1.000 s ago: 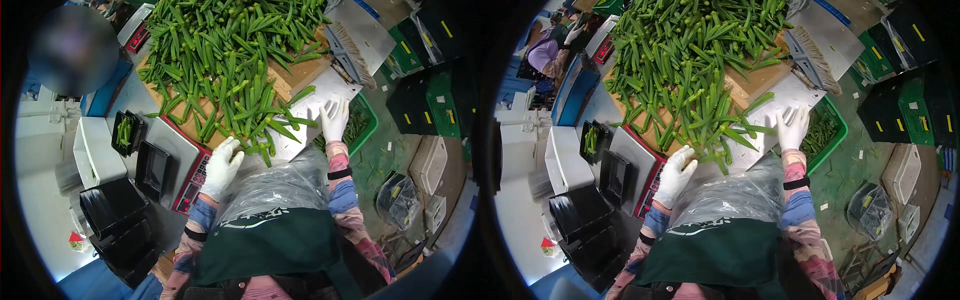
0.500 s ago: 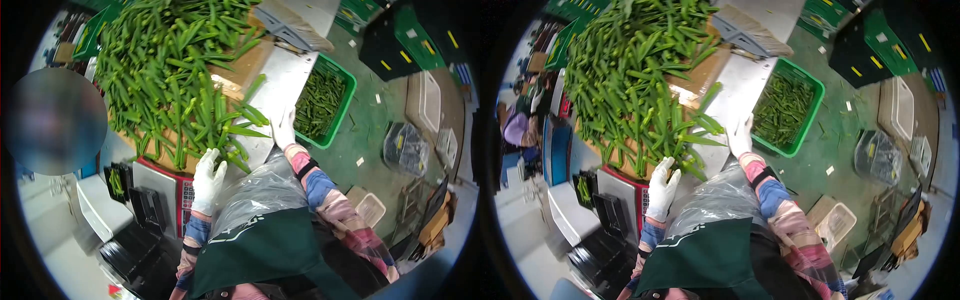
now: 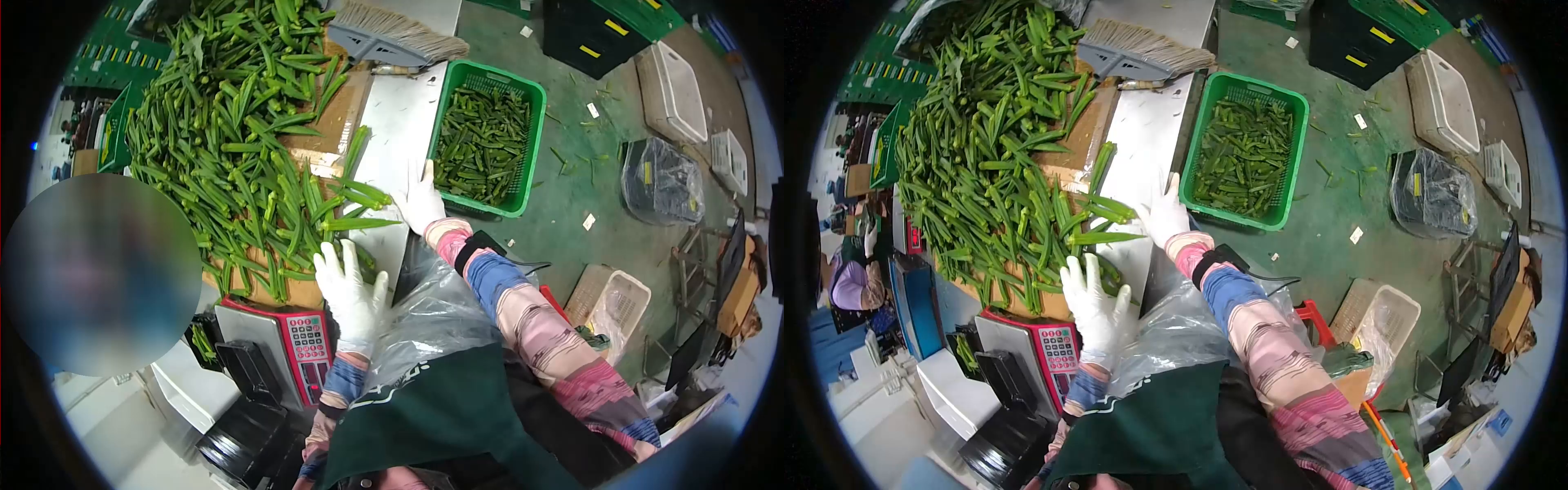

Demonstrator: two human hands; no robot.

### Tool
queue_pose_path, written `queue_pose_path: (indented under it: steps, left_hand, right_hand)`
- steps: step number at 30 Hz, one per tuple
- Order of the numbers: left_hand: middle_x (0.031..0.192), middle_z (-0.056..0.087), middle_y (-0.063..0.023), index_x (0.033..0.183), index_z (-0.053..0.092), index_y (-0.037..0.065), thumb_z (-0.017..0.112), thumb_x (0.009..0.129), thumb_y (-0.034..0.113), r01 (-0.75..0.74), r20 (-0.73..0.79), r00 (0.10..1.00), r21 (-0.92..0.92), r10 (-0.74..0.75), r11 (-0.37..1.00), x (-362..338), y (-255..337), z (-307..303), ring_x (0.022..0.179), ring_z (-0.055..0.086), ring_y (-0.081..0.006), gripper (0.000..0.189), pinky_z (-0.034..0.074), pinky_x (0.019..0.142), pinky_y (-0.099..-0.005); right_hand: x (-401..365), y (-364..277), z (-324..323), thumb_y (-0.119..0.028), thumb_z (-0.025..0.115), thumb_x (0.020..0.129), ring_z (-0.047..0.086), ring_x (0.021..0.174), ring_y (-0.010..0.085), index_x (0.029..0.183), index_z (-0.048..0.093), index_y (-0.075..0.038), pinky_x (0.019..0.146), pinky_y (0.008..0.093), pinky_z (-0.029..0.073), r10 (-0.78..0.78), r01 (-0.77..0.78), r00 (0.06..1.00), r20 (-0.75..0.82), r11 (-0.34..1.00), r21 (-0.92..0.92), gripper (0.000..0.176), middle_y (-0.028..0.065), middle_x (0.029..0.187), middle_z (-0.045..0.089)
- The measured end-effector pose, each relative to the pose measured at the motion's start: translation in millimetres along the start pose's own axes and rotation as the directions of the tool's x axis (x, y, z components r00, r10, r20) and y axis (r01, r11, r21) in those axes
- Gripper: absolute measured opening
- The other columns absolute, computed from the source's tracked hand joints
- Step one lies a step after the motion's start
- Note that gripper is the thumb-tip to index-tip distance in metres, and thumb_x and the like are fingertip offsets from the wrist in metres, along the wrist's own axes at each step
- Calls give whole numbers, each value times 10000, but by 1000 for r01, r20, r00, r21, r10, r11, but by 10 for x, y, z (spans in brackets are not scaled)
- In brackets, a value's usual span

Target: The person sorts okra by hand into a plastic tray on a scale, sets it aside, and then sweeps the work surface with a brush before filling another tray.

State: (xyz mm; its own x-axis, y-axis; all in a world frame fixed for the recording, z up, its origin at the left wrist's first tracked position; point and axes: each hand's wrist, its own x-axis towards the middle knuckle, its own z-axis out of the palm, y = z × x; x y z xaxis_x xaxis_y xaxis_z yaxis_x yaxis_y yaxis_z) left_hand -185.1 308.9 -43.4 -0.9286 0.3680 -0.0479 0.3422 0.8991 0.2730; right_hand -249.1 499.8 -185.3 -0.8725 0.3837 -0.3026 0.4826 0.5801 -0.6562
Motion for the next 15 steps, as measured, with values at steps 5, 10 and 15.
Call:
queue_pose_path:
  steps: [5,10,15]
  left_hand:
    - [1590,298,-229,1506,421,78,796,786,356,18,47,999,111,-23,994,89,55,421,1447,214,-515,859,170,1175,-629]
    - [1560,403,-127,1428,530,69,689,860,416,-17,1,1000,248,17,969,95,-74,718,1450,208,-516,684,156,1184,-636]
    - [1481,471,-188,1353,580,11,598,918,427,-28,-5,1000,278,30,960,162,-75,803,1397,262,-576,601,222,1155,-654]
  right_hand:
    - [2,30,39,-395,655,914,617,1036,534,1604,26,-92,919,511,531,-38,38,999,-35,999,-21,981,426,1514,224]
    - [-10,88,11,-320,686,890,607,1021,556,1586,90,-31,910,499,528,-128,138,986,-105,986,89,961,472,1485,225]
    - [34,397,-235,-278,677,893,584,1113,518,1558,225,-11,961,506,491,-223,210,974,30,951,226,847,413,1482,306]
